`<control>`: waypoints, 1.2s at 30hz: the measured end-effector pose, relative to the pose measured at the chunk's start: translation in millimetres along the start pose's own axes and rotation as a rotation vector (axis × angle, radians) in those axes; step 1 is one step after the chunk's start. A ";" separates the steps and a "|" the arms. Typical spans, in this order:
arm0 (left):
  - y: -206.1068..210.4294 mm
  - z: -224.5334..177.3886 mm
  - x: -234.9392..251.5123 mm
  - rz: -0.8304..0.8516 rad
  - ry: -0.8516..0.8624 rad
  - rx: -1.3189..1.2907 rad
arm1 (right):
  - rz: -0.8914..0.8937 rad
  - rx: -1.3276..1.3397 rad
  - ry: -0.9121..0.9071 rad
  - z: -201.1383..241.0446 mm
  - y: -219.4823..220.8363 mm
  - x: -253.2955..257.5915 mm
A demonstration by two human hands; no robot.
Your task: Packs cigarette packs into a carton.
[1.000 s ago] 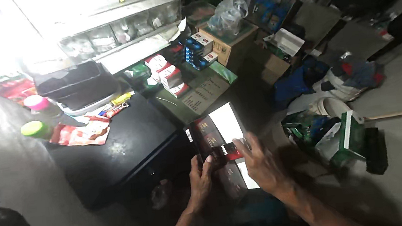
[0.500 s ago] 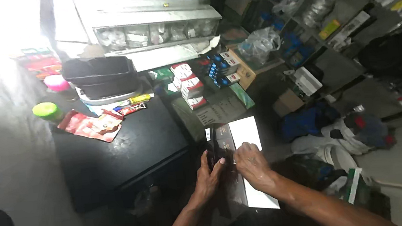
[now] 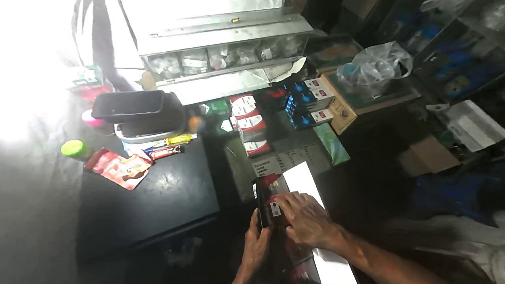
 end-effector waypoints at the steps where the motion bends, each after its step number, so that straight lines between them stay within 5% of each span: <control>1: 1.6 2.5 -2.1 -0.037 0.001 -0.017 | 0.023 0.018 -0.041 -7.2 0.7 4.2; 9: -8.3 12.8 -31.0 -0.167 0.017 -0.061 | 0.141 0.018 -0.195 -2.8 6.6 18.0; 20: -20.1 17.2 -50.6 -0.229 0.028 -0.095 | 0.083 -0.006 -0.346 13.9 11.3 21.1; 29: 3.0 8.9 -18.4 -0.386 0.027 -0.078 | 0.130 0.000 -0.500 -20.4 -17.2 57.4; 36: 38.7 -11.8 8.8 -0.493 -0.019 -0.043 | -0.013 -0.038 -0.603 -50.0 -16.6 83.6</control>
Point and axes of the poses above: each hand's wrist, its own x-axis towards the middle knuckle, its own y-axis out of the palm, z = x × y, the point moved 3 cm from there along x, towards the middle knuckle, and after that the axes turned 1 degree about -z, right-handed, at the moved point
